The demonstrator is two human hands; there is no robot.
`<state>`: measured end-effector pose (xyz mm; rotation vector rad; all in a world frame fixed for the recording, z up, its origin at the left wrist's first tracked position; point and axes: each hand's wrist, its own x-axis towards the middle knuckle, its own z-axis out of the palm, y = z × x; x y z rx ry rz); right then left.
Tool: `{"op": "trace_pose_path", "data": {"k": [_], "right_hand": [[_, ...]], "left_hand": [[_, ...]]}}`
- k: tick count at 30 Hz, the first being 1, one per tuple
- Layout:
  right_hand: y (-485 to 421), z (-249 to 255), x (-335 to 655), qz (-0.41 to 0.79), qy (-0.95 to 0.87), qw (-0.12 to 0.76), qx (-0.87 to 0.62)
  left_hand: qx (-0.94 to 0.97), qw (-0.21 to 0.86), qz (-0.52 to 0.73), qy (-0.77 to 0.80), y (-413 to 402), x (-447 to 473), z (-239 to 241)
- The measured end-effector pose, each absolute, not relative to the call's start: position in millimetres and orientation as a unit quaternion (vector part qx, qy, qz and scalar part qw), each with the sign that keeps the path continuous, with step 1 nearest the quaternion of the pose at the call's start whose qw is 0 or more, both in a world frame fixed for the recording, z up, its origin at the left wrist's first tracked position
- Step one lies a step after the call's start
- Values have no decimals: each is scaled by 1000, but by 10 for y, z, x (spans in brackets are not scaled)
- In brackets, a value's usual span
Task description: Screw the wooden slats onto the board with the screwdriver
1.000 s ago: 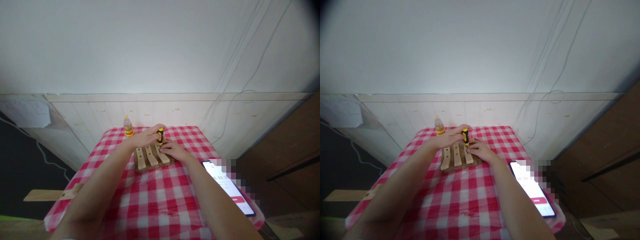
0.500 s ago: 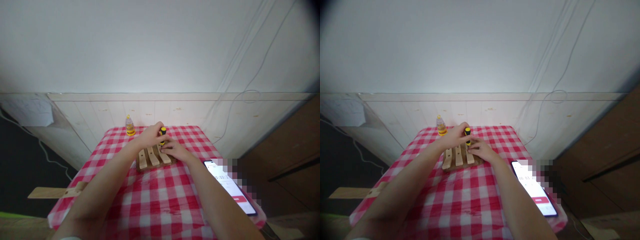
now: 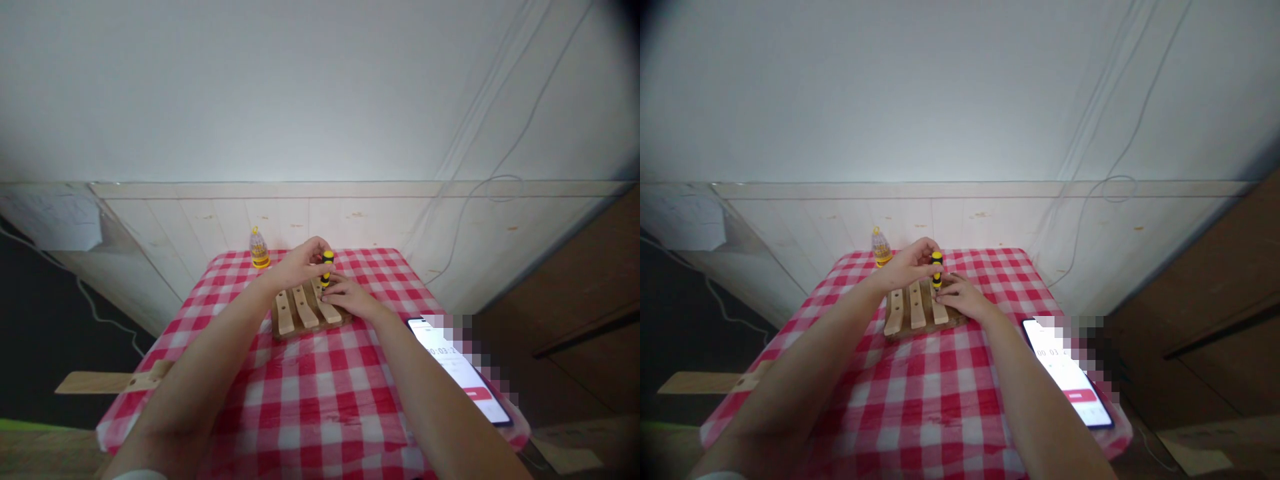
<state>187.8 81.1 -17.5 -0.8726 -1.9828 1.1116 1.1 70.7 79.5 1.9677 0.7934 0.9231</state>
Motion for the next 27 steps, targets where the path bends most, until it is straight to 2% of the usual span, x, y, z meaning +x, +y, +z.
{"op": "trace_pose_path", "data": {"k": [3, 5, 8, 13, 16, 23, 27], "right_hand": [[818, -196, 1880, 429, -761, 346, -342], [819, -198, 1876, 431, -761, 347, -339], [812, -187, 1866, 433, -762, 349, -333], [799, -187, 1865, 435, -756, 348, -343], [811, -203, 1870, 434, -757, 346, -345], [844, -219, 1876, 436, -762, 349, -328], [832, -217, 1872, 437, -760, 353, -328]], "left_hand": [[793, 310, 387, 353, 707, 53, 740], [802, 300, 381, 349, 693, 74, 727], [801, 358, 371, 303, 668, 73, 755], [720, 576, 288, 258, 657, 6, 838], [735, 546, 301, 266, 657, 2, 851], [681, 454, 466, 336, 720, 227, 635], [639, 535, 469, 291, 750, 285, 574]]}}
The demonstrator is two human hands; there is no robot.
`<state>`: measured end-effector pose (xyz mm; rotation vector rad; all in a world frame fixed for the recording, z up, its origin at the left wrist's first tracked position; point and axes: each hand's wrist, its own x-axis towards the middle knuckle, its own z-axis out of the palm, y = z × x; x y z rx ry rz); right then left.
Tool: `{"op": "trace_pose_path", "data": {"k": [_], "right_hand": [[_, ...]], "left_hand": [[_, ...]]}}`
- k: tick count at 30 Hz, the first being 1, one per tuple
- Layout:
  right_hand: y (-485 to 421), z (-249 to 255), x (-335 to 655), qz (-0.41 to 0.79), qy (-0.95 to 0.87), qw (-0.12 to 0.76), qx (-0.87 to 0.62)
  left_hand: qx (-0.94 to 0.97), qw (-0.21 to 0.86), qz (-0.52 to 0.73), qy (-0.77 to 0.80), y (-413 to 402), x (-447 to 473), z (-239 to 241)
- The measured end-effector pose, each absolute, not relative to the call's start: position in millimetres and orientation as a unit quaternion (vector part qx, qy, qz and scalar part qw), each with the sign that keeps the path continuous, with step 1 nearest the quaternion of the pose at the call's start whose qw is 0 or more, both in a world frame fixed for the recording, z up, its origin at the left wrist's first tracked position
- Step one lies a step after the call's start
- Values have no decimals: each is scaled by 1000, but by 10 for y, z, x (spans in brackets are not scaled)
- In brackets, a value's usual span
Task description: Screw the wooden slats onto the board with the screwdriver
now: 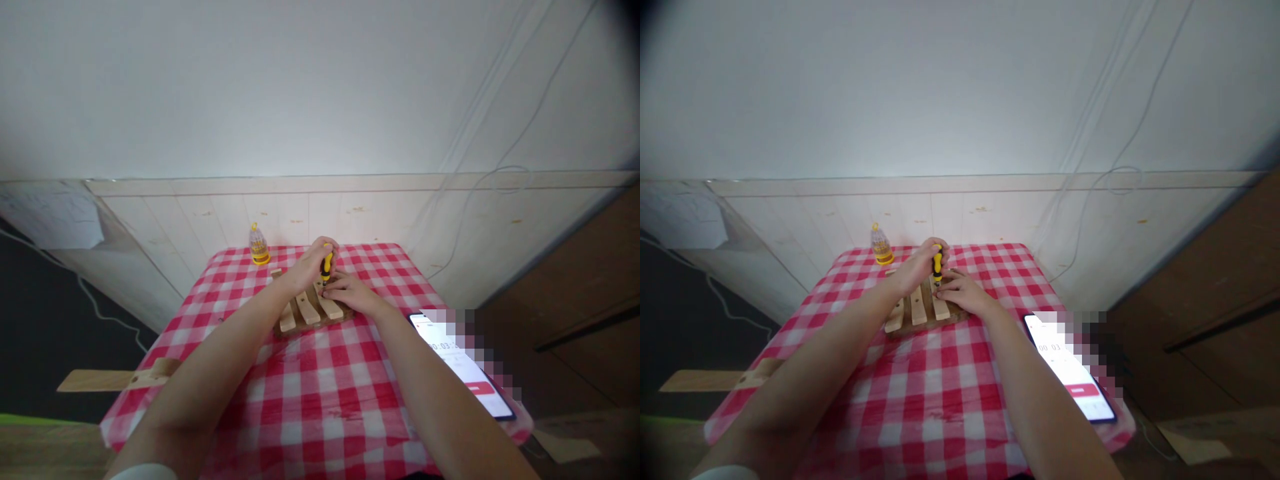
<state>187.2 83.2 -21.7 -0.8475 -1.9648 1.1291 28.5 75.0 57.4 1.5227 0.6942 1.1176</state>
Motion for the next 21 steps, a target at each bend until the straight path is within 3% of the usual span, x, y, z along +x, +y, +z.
{"op": "trace_pose_path", "data": {"k": [5, 12, 18, 21], "right_hand": [[856, -239, 1880, 437, -769, 351, -307], [860, -231, 1902, 433, -772, 337, -320], [853, -219, 1908, 431, -775, 338, -316], [861, -227, 1912, 434, -775, 334, -317]], "left_hand": [[672, 560, 397, 279, 718, 141, 702], [653, 523, 464, 291, 709, 185, 651], [627, 624, 403, 234, 733, 132, 691], [676, 568, 393, 257, 719, 85, 739]]}}
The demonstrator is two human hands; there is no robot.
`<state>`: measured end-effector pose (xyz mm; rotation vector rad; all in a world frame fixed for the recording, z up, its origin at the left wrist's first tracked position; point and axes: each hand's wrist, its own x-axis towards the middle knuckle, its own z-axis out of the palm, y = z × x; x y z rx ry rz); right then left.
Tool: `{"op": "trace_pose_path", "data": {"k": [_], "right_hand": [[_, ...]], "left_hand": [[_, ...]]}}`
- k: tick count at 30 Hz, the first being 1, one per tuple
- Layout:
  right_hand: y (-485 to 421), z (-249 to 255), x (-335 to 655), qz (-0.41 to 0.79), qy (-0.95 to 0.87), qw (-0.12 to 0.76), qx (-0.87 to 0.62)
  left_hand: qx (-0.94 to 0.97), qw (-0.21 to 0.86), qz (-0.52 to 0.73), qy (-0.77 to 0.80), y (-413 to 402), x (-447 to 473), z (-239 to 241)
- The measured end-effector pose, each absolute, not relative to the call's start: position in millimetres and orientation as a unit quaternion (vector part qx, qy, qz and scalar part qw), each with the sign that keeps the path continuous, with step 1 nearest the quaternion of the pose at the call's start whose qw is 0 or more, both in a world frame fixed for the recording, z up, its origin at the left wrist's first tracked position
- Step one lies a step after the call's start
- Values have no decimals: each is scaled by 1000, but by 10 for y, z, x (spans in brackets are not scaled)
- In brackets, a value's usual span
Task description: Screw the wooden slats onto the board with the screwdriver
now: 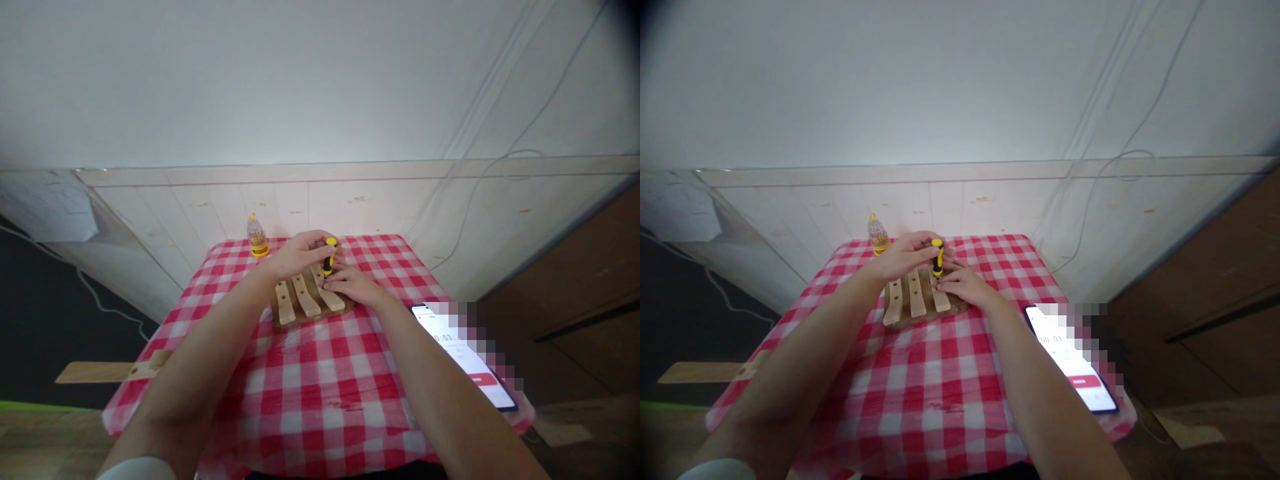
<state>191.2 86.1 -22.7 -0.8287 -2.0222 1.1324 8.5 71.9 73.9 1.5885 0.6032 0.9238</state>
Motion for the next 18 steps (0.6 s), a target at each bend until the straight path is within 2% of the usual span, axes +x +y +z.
{"op": "trace_pose_path", "data": {"k": [6, 12, 18], "right_hand": [[864, -241, 1906, 441, -761, 338, -335], [869, -230, 1906, 447, -766, 341, -313], [859, -225, 1903, 454, -762, 343, -308]], "left_hand": [[658, 507, 467, 303, 681, 195, 664], [595, 641, 426, 231, 727, 167, 647], [661, 552, 413, 295, 738, 130, 675]]}}
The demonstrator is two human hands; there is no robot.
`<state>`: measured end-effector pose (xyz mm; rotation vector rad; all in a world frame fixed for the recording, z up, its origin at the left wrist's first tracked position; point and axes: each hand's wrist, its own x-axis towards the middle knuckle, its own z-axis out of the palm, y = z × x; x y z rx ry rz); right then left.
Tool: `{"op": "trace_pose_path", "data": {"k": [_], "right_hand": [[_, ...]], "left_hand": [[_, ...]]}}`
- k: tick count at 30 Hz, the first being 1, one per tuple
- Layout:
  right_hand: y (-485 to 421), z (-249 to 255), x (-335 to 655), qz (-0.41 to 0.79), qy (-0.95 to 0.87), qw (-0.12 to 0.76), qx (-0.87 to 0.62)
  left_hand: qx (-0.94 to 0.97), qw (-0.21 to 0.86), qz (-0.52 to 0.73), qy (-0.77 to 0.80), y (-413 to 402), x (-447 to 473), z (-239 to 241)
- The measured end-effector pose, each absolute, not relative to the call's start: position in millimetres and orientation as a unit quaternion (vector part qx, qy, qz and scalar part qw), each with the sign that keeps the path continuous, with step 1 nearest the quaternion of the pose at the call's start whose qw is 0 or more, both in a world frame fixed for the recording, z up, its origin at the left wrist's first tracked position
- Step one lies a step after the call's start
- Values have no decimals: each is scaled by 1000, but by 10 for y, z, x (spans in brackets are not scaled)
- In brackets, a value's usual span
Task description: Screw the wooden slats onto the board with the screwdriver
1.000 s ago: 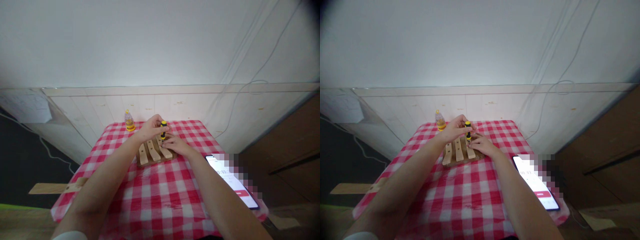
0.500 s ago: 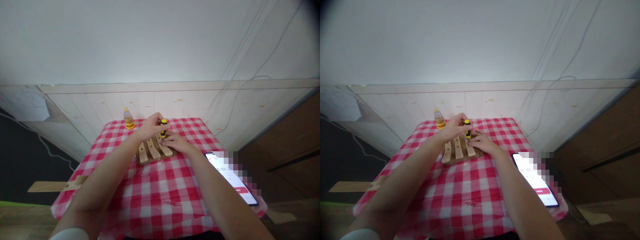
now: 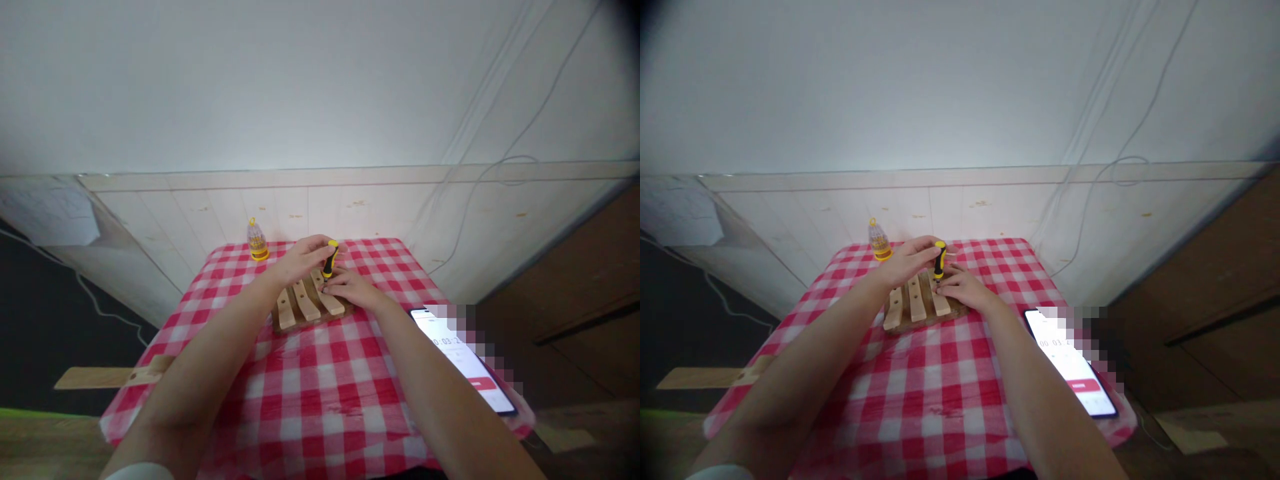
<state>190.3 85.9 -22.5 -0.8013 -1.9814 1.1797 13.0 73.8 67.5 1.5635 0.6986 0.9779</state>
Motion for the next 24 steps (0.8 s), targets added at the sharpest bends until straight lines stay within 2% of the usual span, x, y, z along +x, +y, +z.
{"op": "trace_pose_path", "data": {"k": [8, 14, 19, 24], "right_hand": [[887, -228, 1910, 454, -758, 334, -329], [826, -161, 1896, 469, -746, 327, -340], [769, -118, 1899, 482, -734, 322, -353], [776, -98, 1882, 482, -729, 339, -349]], "left_hand": [[655, 478, 502, 299, 719, 223, 626], [632, 568, 450, 273, 697, 229, 650], [704, 509, 405, 286, 632, 192, 686], [819, 443, 276, 238, 524, 241, 734]]}}
